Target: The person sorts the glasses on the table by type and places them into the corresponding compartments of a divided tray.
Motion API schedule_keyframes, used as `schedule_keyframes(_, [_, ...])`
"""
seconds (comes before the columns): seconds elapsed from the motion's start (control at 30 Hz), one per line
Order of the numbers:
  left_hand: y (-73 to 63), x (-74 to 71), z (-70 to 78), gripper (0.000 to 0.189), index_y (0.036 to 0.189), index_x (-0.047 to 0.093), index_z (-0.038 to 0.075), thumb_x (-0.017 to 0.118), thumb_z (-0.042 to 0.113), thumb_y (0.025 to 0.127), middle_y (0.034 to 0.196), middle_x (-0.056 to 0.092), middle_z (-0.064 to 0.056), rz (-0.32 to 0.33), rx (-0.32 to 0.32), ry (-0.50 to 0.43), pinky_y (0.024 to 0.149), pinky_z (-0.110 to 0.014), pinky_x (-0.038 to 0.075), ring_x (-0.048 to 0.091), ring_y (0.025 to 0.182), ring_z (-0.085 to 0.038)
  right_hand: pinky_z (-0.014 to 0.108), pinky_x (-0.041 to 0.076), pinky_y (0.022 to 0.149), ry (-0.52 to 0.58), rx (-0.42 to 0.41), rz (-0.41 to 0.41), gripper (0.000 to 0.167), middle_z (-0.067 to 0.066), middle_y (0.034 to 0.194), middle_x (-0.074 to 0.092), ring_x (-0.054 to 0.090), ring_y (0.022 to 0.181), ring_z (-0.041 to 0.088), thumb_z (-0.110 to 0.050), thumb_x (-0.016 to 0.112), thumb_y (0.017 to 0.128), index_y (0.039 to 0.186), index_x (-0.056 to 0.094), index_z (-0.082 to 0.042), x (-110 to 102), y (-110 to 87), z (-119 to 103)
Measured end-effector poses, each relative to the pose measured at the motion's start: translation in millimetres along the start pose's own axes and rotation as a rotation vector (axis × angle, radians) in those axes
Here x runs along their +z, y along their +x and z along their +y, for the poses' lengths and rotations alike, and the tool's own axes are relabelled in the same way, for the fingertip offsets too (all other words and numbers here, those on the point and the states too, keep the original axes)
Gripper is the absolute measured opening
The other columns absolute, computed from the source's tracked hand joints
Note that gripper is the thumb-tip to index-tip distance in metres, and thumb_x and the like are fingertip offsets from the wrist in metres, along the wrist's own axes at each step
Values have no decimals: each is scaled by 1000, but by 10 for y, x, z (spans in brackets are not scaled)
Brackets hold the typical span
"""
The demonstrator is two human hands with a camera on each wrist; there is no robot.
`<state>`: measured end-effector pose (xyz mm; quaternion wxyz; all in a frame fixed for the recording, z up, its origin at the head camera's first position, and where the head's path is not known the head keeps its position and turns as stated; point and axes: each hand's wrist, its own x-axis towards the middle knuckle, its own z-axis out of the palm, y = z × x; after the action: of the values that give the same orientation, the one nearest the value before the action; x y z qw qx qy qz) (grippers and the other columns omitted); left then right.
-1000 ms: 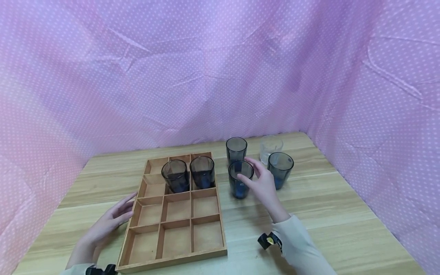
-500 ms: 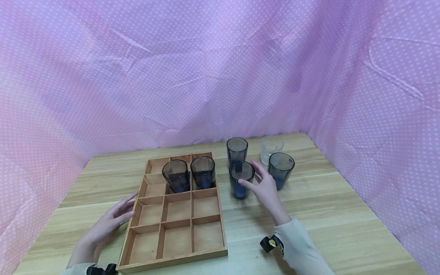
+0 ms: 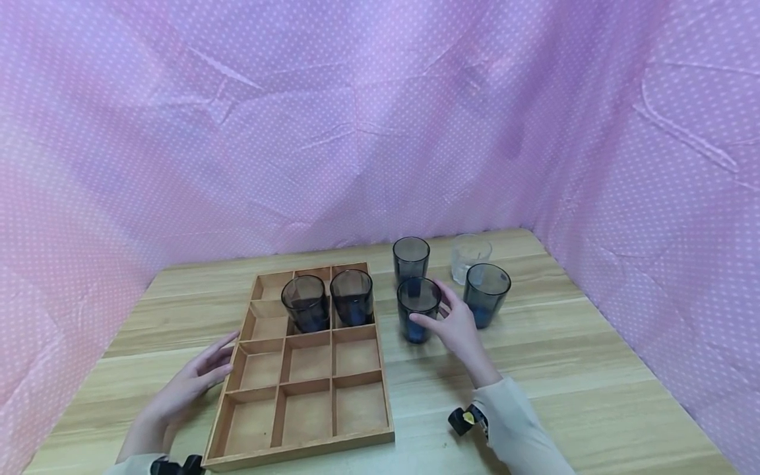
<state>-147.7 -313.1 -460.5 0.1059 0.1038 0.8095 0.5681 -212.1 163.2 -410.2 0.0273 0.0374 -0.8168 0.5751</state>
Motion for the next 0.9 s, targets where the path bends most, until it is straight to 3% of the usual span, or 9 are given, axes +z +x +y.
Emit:
schedule_keyframes(0.33, [10,2,4,63,154,21,6,52,15,100,149,29,-36,2,-5,-28,92,-8,40,48,114,15,40,43,105,-11,27,66,74,18,135,58,55,126,30,-17,83,76,141,48,-11,13,-17,-6])
schedule_keyframes(0.6, [4,6,10,63,154,22,8,53,17,100,150,29,-34,5,-22,-25,92,-8,39,46,114,16,8,46,86,34,48,121,68,16,131,62,61,116,18,-16,83,77,138,53,-10,7,-92,-70])
schedule_keyframes(0.8, [8,-3,12,63,154,22,9,53,16,99,151,31,-32,14,-25,-24,93,-7,38,47,114,15,5,45,83,3,6,120,68,14,129,64,62,107,4,-19,84,76,137,54,-11,6,-128,-133])
schedule_keyframes(0.9, [-4,-5,21,64,154,22,8,53,16,99,150,30,-34,9,-24,-22,92,-7,38,48,113,16,6,44,84,-8,0,113,69,13,129,63,61,110,6,-22,84,76,137,53,-12,3,-152,-185])
